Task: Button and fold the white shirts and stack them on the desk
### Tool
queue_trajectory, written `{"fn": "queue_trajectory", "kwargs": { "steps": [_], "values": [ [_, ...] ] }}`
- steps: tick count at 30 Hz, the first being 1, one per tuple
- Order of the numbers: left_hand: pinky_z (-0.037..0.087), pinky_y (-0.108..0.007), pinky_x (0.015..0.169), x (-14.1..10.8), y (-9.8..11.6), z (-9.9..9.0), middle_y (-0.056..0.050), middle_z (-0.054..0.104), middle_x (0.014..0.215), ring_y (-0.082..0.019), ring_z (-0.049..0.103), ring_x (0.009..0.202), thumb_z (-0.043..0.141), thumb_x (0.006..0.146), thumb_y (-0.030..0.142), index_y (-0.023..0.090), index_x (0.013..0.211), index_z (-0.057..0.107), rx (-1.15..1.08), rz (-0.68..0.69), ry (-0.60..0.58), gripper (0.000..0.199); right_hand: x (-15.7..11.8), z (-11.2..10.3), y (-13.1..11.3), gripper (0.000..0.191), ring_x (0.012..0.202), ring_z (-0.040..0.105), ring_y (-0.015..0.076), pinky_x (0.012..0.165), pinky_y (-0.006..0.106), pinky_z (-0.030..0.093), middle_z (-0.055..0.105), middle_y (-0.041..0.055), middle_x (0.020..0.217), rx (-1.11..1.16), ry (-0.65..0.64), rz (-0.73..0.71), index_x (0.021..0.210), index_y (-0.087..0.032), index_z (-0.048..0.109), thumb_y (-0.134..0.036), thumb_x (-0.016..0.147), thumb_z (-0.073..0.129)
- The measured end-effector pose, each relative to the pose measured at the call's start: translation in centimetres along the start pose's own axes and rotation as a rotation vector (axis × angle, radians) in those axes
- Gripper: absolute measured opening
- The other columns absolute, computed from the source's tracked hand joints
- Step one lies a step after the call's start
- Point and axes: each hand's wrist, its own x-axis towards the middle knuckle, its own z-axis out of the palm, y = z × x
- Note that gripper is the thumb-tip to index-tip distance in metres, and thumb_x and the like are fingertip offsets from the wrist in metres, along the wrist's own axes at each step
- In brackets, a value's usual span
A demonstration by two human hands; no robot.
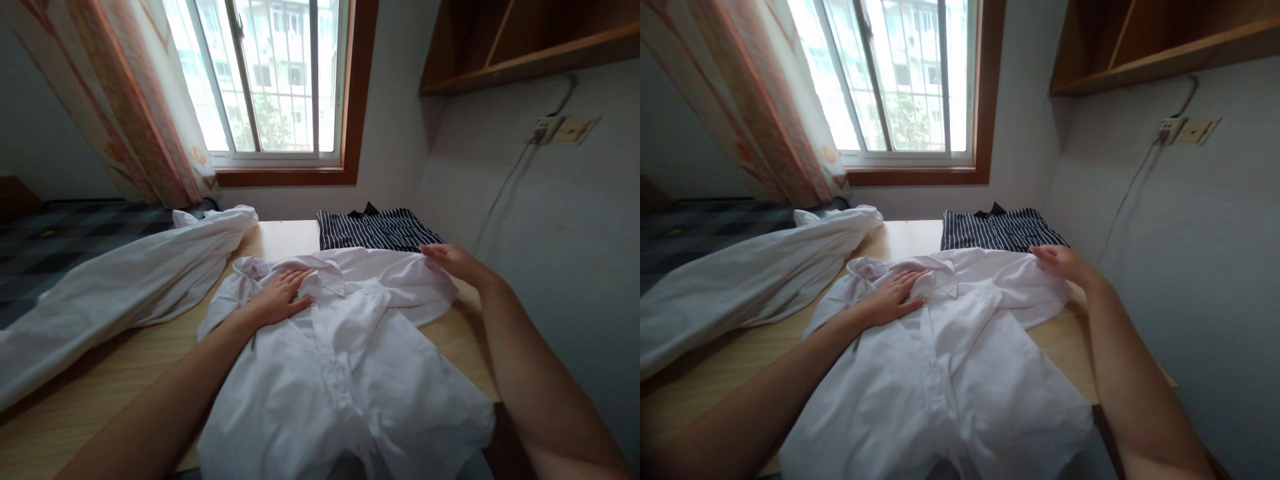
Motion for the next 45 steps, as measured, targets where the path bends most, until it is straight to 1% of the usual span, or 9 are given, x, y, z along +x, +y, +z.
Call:
{"fn": "queue_trajectory", "kwargs": {
  "steps": [4, 8, 14, 19, 24, 31, 34, 41, 45],
  "values": [
    [0.029, -0.045, 0.119, 0.0, -0.5, 0.5, -0.012, 0.049, 0.152, -0.029, 0.042, 0.142, 0.049, 0.092, 0.058, 0.019, 0.144, 0.052, 0.05, -0.055, -0.007, 0.065, -0.1, -1.0, 3.8, 0.047, 0.088, 0.067, 0.0249, 0.071, 0.031, 0.053, 0.074, 0.0072, 0.099, 0.185, -0.288, 0.106, 0.095, -0.022, 0.073, -0.06, 0.067, 0.078],
    [0.028, -0.046, 0.12, 0.1, -0.8, 0.8, -0.012, 0.047, 0.153, -0.03, 0.04, 0.142, 0.047, 0.093, 0.06, 0.02, 0.143, 0.054, 0.061, -0.057, -0.013, 0.065, -0.1, -0.9, 6.2, 0.055, 0.082, 0.07, 0.028, 0.068, 0.034, 0.057, 0.076, 0.0093, 0.094, 0.165, -0.301, 0.275, 0.097, -0.023, 0.076, -0.039, 0.046, 0.089],
    [0.027, -0.044, 0.12, 0.1, -0.7, 0.6, -0.012, 0.046, 0.154, -0.03, 0.039, 0.143, 0.045, 0.093, 0.061, 0.02, 0.143, 0.054, 0.078, -0.061, -0.028, 0.066, 0.0, -0.4, 5.0, 0.037, 0.083, 0.07, 0.0276, 0.068, 0.033, 0.056, 0.077, 0.0056, 0.094, 0.204, -0.378, 0.265, 0.089, -0.022, 0.075, -0.042, 0.058, 0.08],
    [0.029, -0.045, 0.119, 0.1, -0.3, 0.3, -0.013, 0.047, 0.153, -0.03, 0.041, 0.142, 0.044, 0.094, 0.059, 0.018, 0.142, 0.055, 0.087, -0.048, -0.031, 0.064, -0.7, -2.1, 3.1, 0.041, 0.074, 0.062, 0.0204, 0.061, 0.027, 0.048, 0.071, 0.0045, 0.086, 0.245, 0.065, 0.128, 0.092, -0.02, 0.068, -0.054, 0.07, 0.073],
    [0.029, -0.047, 0.119, 0.1, -0.2, 0.2, -0.013, 0.046, 0.154, -0.032, 0.04, 0.142, 0.044, 0.094, 0.06, 0.017, 0.141, 0.055, 0.075, -0.029, -0.028, 0.065, -0.9, -2.5, 1.0, 0.043, 0.059, 0.05, 0.0145, 0.052, 0.026, 0.038, 0.06, 0.0, 0.076, 0.264, 0.451, 0.075, 0.089, -0.021, 0.063, -0.057, 0.067, 0.075],
    [0.029, -0.046, 0.119, 0.2, -0.4, 0.3, -0.012, 0.049, 0.151, -0.032, 0.042, 0.141, 0.047, 0.094, 0.057, 0.018, 0.14, 0.056, 0.066, -0.006, -0.01, 0.061, -1.9, -3.8, -0.7, 0.033, 0.074, 0.05, 0.0231, 0.064, 0.033, 0.032, 0.056, 0.0089, 0.075, -0.395, 0.975, 0.015, 0.079, -0.019, 0.066, -0.052, 0.085, 0.061],
    [0.029, -0.046, 0.119, 0.2, -0.3, 0.3, -0.012, 0.049, 0.152, -0.031, 0.042, 0.141, 0.047, 0.094, 0.056, 0.018, 0.14, 0.056, 0.07, -0.004, -0.016, 0.061, -2.5, -4.3, -0.4, 0.04, 0.076, 0.05, 0.0251, 0.063, 0.034, 0.028, 0.056, 0.012, 0.074, -0.584, 1.103, 0.06, 0.073, -0.02, 0.063, -0.053, 0.091, 0.052],
    [0.03, -0.046, 0.118, 0.2, -0.1, 0.0, -0.012, 0.048, 0.152, -0.031, 0.042, 0.14, 0.046, 0.094, 0.056, 0.018, 0.141, 0.055, 0.071, -0.024, -0.032, 0.061, -1.2, -2.7, 0.9, 0.028, 0.075, 0.053, 0.0238, 0.062, 0.033, 0.026, 0.068, 0.0142, 0.083, -0.753, 0.9, 0.16, 0.081, -0.015, 0.073, -0.034, 0.09, 0.053],
    [0.032, -0.046, 0.117, 0.2, -0.3, 0.4, -0.013, 0.049, 0.151, -0.032, 0.044, 0.139, 0.046, 0.094, 0.057, 0.019, 0.14, 0.057, 0.072, -0.015, -0.019, 0.061, 1.1, 1.4, 0.6, 0.027, 0.09, 0.059, 0.0274, 0.077, 0.036, 0.04, 0.072, 0.0139, 0.097, -0.656, 0.656, -0.062, 0.094, -0.015, 0.075, -0.029, 0.09, 0.052]
  ]
}}
